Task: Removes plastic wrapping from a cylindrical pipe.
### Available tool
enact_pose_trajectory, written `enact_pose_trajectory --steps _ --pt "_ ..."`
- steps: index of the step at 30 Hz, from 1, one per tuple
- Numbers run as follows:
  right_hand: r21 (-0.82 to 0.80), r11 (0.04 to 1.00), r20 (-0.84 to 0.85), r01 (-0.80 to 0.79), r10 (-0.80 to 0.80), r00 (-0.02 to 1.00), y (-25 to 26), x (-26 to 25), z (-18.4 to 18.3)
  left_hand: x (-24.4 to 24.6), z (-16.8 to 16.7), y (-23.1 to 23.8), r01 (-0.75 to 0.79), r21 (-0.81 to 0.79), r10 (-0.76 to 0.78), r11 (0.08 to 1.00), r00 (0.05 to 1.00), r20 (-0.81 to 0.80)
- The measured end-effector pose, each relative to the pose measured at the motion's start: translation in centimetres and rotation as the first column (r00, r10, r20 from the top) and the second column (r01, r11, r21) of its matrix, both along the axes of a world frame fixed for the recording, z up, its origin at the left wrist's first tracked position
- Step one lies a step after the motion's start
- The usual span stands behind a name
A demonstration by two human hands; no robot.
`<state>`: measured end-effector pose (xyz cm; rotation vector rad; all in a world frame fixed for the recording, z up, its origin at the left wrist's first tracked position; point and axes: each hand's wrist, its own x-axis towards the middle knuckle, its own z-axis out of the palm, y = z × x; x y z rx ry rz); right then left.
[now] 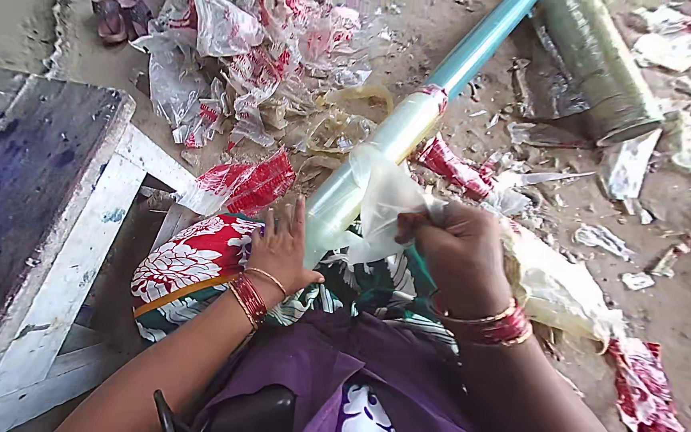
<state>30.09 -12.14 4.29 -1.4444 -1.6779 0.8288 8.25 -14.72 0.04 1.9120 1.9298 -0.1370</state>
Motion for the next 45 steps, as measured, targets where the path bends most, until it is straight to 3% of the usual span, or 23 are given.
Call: enact_pose_trajectory --steps 4,8,10,12,14,17,19,21,25,27,30,32,34,36,38,39,41,43,45 --pt "-0.233 0.969 -0.226 0.077 -0.131 0.965 2.4 3.5 2.0 -2.6 1.0 1.7 -0.115 -0.185 0.138 0.976 0.984 0.113" --pt "-0.481 0.87 -0.23 0.108 -0.244 0.942 6.4 7.3 3.2 -3.3 1.6 2.4 -0.098 -0.265 0.133 0.959 0.984 0.121" --pt "-0.584 0.812 -0.175 0.015 -0.145 0.974 8.9 9.7 3.2 -3.7 1.6 2.5 -0.094 -0.286 0.136 0.954 0.982 0.13" --pt "-0.639 0.758 -0.117 -0.131 0.073 0.99 11.2 11.4 2.7 -4.4 1.3 2.8 -0.102 -0.297 0.159 0.949 0.972 0.173" --pt "-0.649 0.738 0.009 -0.184 0.25 0.968 12.8 12.7 1.8 -5.0 1.1 3.0 -0.104 -0.301 0.18 0.948 0.955 0.237" --pt "-0.659 0.72 0.06 -0.218 0.339 0.939 13.7 15.3 -0.6 -5.0 0.5 3.0 -0.095 -0.265 0.176 0.96 0.938 0.3" --pt "-0.653 0.737 0.029 -0.172 0.251 0.968 12.7 16.3 -2.8 -5.0 -0.2 2.6 -0.088 -0.207 0.152 0.974 0.935 0.319" --pt "-0.645 0.764 0.035 -0.019 0.054 0.998 11.6 17.3 -6.1 -5.1 -0.7 2.2 -0.082 -0.142 0.125 0.986 0.937 0.327" --pt "-0.693 0.691 0.049 0.207 -0.241 0.969 8.8 19.6 -12.5 -4.8 -1.2 2.1 -0.069 -0.078 0.09 0.995 0.942 0.323" --pt "-0.69 0.696 0.051 0.197 -0.226 0.973 7.5 19.5 -14.4 -4.7 -1.2 2.2 -0.063 -0.075 0.083 0.995 0.95 0.3" --pt "-0.582 0.784 0.315 0.215 -0.026 0.949 6.4 19.6 -15.0 -4.1 -1.0 2.1 -0.062 -0.086 0.083 0.994 0.958 0.275" --pt "-0.41 0.843 0.427 0.35 -0.161 0.89 6.8 18.3 -12.6 -3.7 -0.5 2.1 -0.073 -0.105 0.096 0.992 0.966 0.24" --pt "-0.227 0.88 0.331 0.418 -0.334 0.883 8.3 15.7 -8.6 -3.1 0.2 2.0 -0.084 -0.143 0.11 0.986 0.976 0.187" --pt "-0.004 0.945 0.236 0.327 -0.317 0.919 10.1 12.2 -4.9 -2.3 0.5 2.0 -0.083 -0.163 0.104 0.983 0.987 0.122" --pt "0.13 0.984 0.286 0.12 -0.154 0.946 12.1 7.5 -2.2 -1.4 0.5 1.9 -0.072 -0.162 0.083 0.984 0.995 0.057" --pt "0.097 0.995 0.37 0.015 -0.05 0.928 12.9 4.8 -1.2 -0.9 0.4 1.7 -0.067 -0.144 0.071 0.987 0.997 0.026" --pt "-0.126 0.989 0.553 -0.075 0.132 0.823 14.4 -0.3 -0.2 0.1 0.0 0.9 -0.049 -0.091 0.045 0.995 0.998 -0.044" --pt "-0.296 0.955 0.644 -0.01 0.207 0.737 15.3 -4.3 -1.0 0.7 -0.4 0.0 -0.03 -0.01 0.029 0.999 0.996 -0.086" --pt "-0.352 0.931 0.655 0.09 0.177 0.735 15.4 -6.0 -3.1 0.5 -1.4 -0.8 -0.001 0.121 0.012 0.993 0.996 -0.083"
